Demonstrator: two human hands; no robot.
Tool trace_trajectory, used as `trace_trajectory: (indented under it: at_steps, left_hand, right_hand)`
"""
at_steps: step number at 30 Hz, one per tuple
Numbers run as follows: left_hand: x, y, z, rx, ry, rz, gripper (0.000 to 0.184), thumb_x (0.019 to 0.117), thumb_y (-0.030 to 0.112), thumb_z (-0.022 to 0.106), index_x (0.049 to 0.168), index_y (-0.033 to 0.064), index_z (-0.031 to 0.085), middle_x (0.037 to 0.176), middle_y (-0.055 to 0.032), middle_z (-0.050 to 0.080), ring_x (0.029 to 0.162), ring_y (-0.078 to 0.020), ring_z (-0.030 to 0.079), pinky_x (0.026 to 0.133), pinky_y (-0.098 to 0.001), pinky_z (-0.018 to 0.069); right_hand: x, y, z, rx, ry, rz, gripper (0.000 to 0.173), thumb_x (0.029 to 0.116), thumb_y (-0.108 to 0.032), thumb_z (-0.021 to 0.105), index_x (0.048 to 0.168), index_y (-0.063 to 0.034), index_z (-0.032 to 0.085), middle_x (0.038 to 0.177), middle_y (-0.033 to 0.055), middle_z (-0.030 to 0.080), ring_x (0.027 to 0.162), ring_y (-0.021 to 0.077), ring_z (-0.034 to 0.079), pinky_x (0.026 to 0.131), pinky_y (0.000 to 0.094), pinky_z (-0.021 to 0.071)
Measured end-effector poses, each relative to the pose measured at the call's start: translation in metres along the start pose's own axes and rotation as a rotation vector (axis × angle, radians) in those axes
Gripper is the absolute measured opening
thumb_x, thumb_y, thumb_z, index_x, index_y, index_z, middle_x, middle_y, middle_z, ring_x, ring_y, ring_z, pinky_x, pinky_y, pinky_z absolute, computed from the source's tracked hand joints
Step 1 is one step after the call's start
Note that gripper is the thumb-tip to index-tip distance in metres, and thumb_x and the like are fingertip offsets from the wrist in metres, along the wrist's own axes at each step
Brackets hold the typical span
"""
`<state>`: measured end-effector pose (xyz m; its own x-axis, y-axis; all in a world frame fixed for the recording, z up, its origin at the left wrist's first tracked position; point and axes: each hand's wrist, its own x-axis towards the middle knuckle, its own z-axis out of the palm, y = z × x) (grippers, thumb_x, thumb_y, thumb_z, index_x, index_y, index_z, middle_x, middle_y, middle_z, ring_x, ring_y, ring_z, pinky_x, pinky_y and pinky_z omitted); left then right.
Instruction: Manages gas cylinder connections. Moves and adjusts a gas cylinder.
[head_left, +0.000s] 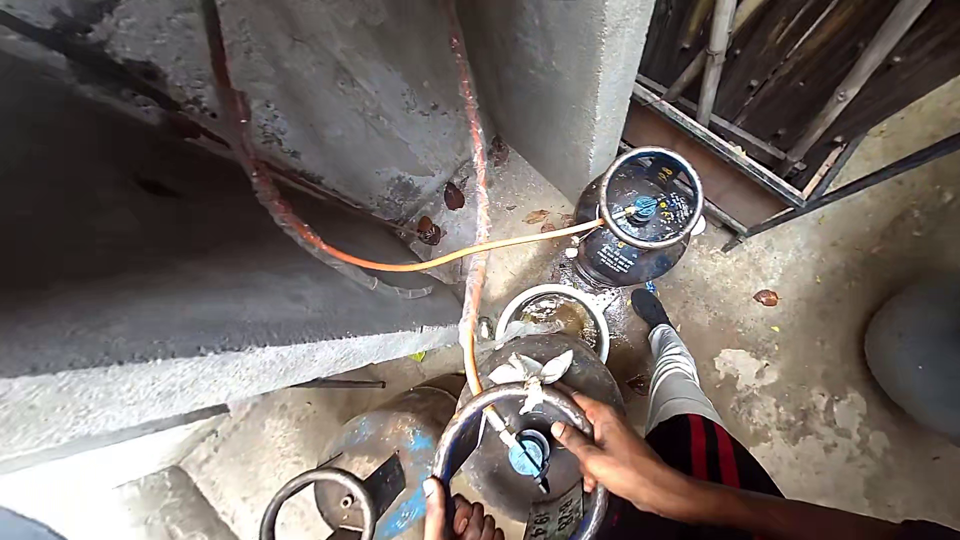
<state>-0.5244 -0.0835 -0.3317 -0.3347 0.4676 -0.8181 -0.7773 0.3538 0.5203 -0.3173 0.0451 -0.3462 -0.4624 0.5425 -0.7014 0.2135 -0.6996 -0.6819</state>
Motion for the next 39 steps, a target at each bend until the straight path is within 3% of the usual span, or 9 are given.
trace_trajectory:
  at_steps: [8,14,17,20,25,28,31,34,39]
  left_hand:
    - [-0.006,-0.017,0.025,-0.102,0.073,0.029,0.065,0.1061,0.060,0.035,0.062,0.0130,0.044,0.044,0.0028,0.033,0.031,-0.0098,0.036,0.031,-0.0272,0.0363]
    - [-0.011,-0.030,0.050,-0.192,0.027,0.027,0.064,0.1073,0.057,0.035,0.065,0.0107,0.045,0.045,0.0022,0.032,0.032,-0.0100,0.035,0.032,-0.0273,0.0362]
    - [-0.015,-0.041,0.062,-0.235,0.004,0.012,0.063,0.1082,0.056,0.033,0.065,0.0102,0.045,0.045,0.0016,0.033,0.032,-0.0108,0.037,0.032,-0.0279,0.0378]
    - [-0.020,-0.048,0.070,-0.267,-0.014,0.002,0.064,0.1088,0.055,0.030,0.068,0.0090,0.046,0.046,0.0011,0.034,0.033,-0.0115,0.039,0.033,-0.0280,0.0397]
    - [-0.031,-0.053,0.089,-0.272,0.052,0.065,0.061,0.1114,0.047,0.027,0.086,0.0034,0.061,0.057,-0.0046,0.050,0.043,-0.0112,0.047,0.041,-0.0249,0.0430]
    - [-0.028,-0.057,0.093,-0.299,0.010,0.056,0.060,0.1120,0.046,0.022,0.084,0.0053,0.055,0.054,-0.0026,0.046,0.041,-0.0120,0.047,0.041,-0.0268,0.0453]
    - [-0.024,-0.062,0.094,-0.284,-0.065,0.049,0.058,0.1124,0.044,0.020,0.084,0.0055,0.051,0.055,-0.0017,0.044,0.044,-0.0137,0.048,0.045,-0.0294,0.0488]
    - [-0.022,-0.071,0.098,-0.247,-0.124,0.110,0.054,0.1127,0.040,0.022,0.086,0.0046,0.053,0.059,-0.0028,0.047,0.049,-0.0138,0.049,0.049,-0.0294,0.0492]
    - [-0.024,-0.084,0.105,-0.071,-0.179,0.284,0.045,0.1128,0.033,0.027,0.102,0.0039,0.059,0.072,-0.0033,0.054,0.062,-0.0150,0.055,0.060,-0.0317,0.0528]
  right_hand:
    - [0.002,0.000,-0.031,-0.306,0.063,-0.078,0.058,0.0967,-0.046,0.069,0.150,-0.0324,0.049,0.093,0.0057,0.070,0.056,0.0192,0.065,0.054,0.0388,0.0614]
    - [-0.002,-0.014,-0.057,-0.999,0.323,-0.262,0.061,0.0929,-0.070,0.053,0.140,-0.0319,0.059,0.085,-0.0019,0.072,0.076,0.0171,0.070,0.069,0.0483,0.0586]
    - [-0.008,-0.030,-0.060,-1.292,0.521,-0.589,0.056,0.0960,-0.066,0.050,0.130,-0.0254,0.069,0.107,-0.0030,0.071,0.094,0.0180,0.068,0.073,0.0425,0.0574]
    - [-0.025,-0.045,-0.037,-1.149,0.310,-0.749,0.044,0.0996,-0.053,0.057,0.120,-0.0185,0.074,0.117,0.0000,0.070,0.109,0.0174,0.065,0.089,0.0408,0.0559]
    - [-0.031,-0.040,0.018,-0.403,-0.321,-0.252,0.056,0.0990,-0.042,0.066,0.144,-0.0105,0.057,0.117,0.0018,0.070,0.093,0.0129,0.071,0.080,0.0327,0.0626]
    - [-0.020,-0.055,0.030,-0.120,-0.217,-0.053,0.044,0.0981,-0.032,0.070,0.134,-0.0085,0.059,0.112,0.0086,0.068,0.087,0.0208,0.071,0.070,0.0358,0.0626]
    - [-0.006,-0.061,0.029,0.106,-0.141,0.122,0.032,0.1028,-0.027,0.063,0.128,-0.0069,0.058,0.112,0.0134,0.070,0.102,0.0230,0.069,0.090,0.0378,0.0571]
    - [0.004,-0.058,0.036,0.111,-0.105,0.278,0.032,0.1022,-0.037,0.062,0.121,-0.0118,0.056,0.088,0.0136,0.067,0.057,0.0183,0.061,0.045,0.0300,0.0508]
    - [0.006,-0.054,0.037,-0.030,-0.124,0.291,0.041,0.1038,-0.036,0.061,0.133,-0.0112,0.045,0.092,0.0165,0.071,0.057,0.0205,0.064,0.041,0.0261,0.0470]
